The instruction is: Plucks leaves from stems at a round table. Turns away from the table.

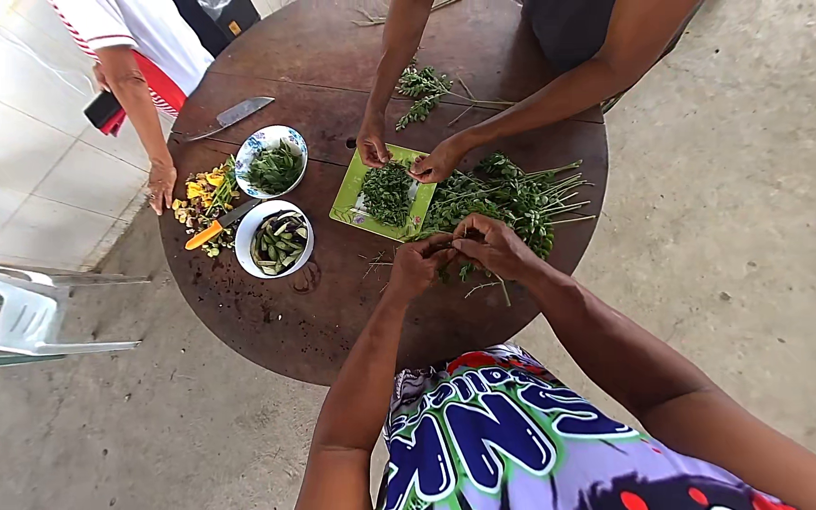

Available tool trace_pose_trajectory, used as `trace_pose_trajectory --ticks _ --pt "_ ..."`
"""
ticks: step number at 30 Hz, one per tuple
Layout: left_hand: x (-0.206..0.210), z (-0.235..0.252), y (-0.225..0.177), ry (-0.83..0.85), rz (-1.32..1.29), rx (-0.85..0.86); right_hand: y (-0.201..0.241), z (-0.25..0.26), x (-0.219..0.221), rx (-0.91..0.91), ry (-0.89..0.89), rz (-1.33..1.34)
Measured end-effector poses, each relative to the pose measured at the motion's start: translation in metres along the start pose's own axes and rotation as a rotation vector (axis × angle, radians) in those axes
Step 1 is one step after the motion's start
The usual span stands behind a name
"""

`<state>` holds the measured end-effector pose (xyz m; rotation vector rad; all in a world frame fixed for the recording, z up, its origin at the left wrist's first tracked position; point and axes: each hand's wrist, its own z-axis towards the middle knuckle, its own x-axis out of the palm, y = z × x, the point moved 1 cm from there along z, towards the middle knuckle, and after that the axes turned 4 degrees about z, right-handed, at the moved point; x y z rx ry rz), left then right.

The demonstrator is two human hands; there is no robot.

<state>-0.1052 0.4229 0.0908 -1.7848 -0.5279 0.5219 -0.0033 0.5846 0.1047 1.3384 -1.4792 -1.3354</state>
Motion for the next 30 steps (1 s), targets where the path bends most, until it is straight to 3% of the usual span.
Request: trace_pose_trajectory --ticks 6,13,30 --pt "-0.001 -0.003 0.007 0.016 -0.306 -0.078 -0.002 0.000 0.003 0.000 -0.013 0.031" --pt "0.003 -0.004 0.012 -0.103 -0.418 -0.051 -0.002 0.002 0.008 0.030 -0.010 -0.015" --pt "-0.008 -0.003 0.019 -0.131 -0.439 -0.056 -0.004 0.003 -0.012 0.049 -0.041 0.034"
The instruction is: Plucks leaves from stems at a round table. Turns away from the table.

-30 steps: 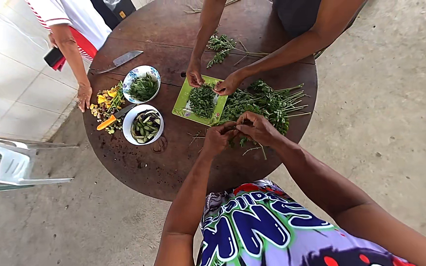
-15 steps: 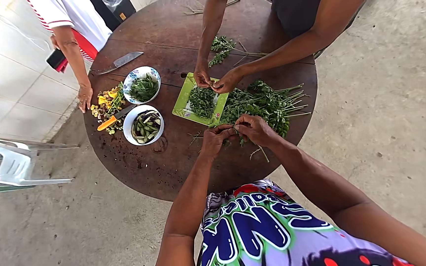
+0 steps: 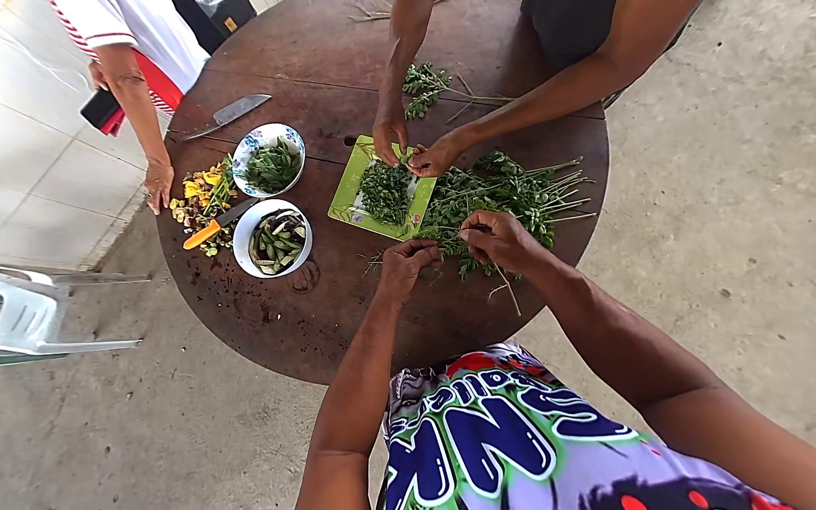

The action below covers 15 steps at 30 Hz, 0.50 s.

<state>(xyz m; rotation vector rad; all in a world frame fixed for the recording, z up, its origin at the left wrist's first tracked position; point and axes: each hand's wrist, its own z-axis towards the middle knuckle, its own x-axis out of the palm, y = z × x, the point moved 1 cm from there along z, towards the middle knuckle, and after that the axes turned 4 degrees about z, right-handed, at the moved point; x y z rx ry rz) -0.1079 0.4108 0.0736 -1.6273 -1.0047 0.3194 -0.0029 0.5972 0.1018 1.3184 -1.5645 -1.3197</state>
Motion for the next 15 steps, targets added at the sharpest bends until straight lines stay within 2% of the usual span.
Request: trace_pose_trajectory --ticks 9,15 --pt "-0.009 0.005 -0.001 -0.008 0.074 -0.045 -0.006 0.003 -0.007 0.023 0.011 0.091" --pt "-0.022 0.020 -0.015 -0.026 0.198 -0.104 -0.013 0.003 -0.019 0.033 -0.027 0.163"
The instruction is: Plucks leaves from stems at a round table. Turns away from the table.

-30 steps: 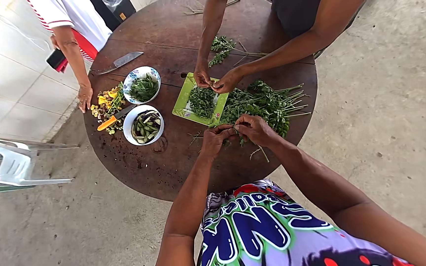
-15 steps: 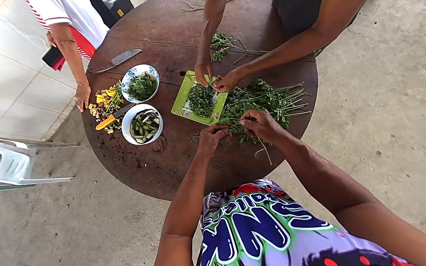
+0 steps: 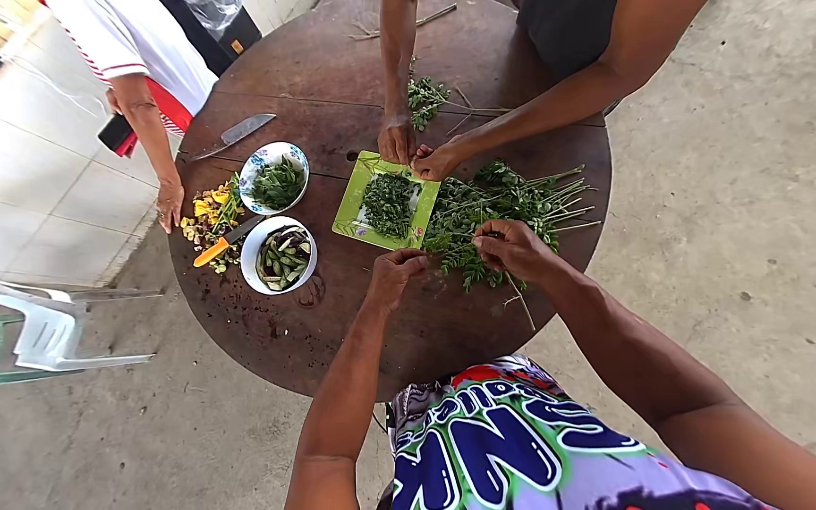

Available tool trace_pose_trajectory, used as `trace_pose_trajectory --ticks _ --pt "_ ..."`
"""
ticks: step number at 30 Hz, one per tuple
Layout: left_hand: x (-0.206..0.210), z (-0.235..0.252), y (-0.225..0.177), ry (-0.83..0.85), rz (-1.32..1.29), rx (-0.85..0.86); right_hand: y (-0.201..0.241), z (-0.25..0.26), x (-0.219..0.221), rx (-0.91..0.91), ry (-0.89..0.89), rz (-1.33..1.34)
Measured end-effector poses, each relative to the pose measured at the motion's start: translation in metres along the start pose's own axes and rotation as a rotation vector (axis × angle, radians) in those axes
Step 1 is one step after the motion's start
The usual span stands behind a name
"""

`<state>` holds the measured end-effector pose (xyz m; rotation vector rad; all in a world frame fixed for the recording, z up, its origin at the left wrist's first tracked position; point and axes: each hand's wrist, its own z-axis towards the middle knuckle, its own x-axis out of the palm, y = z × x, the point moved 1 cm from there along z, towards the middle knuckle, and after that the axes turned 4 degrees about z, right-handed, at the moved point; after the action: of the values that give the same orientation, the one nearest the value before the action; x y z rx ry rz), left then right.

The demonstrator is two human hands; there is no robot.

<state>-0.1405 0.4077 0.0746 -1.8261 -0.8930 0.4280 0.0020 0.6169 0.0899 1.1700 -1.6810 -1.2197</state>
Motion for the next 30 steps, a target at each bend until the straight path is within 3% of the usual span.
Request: trace_pose_trajectory --ticks 5,8,12,17,19,30 --pt "-0.027 0.058 -0.027 -0.110 0.502 0.008 -0.006 0.000 -0.004 0.049 0.017 -0.017" --pt "-0.047 0.079 -0.037 -0.138 0.558 -0.055 -0.015 0.000 -0.002 0.048 0.040 -0.026" --pt "-0.051 0.068 -0.041 -0.223 0.491 0.032 -0.013 -0.002 -0.005 0.042 0.049 -0.032" --pt "-0.010 0.020 -0.052 0.314 0.495 0.176 -0.003 0.006 0.005 0.058 0.154 -0.112" --pt "0.004 0.015 -0.049 0.422 0.589 0.219 0.001 0.010 0.013 0.040 0.197 -0.174" --pt "-0.017 -0.008 -0.014 0.271 0.484 0.190 0.000 0.008 0.014 0.054 0.310 -0.363"
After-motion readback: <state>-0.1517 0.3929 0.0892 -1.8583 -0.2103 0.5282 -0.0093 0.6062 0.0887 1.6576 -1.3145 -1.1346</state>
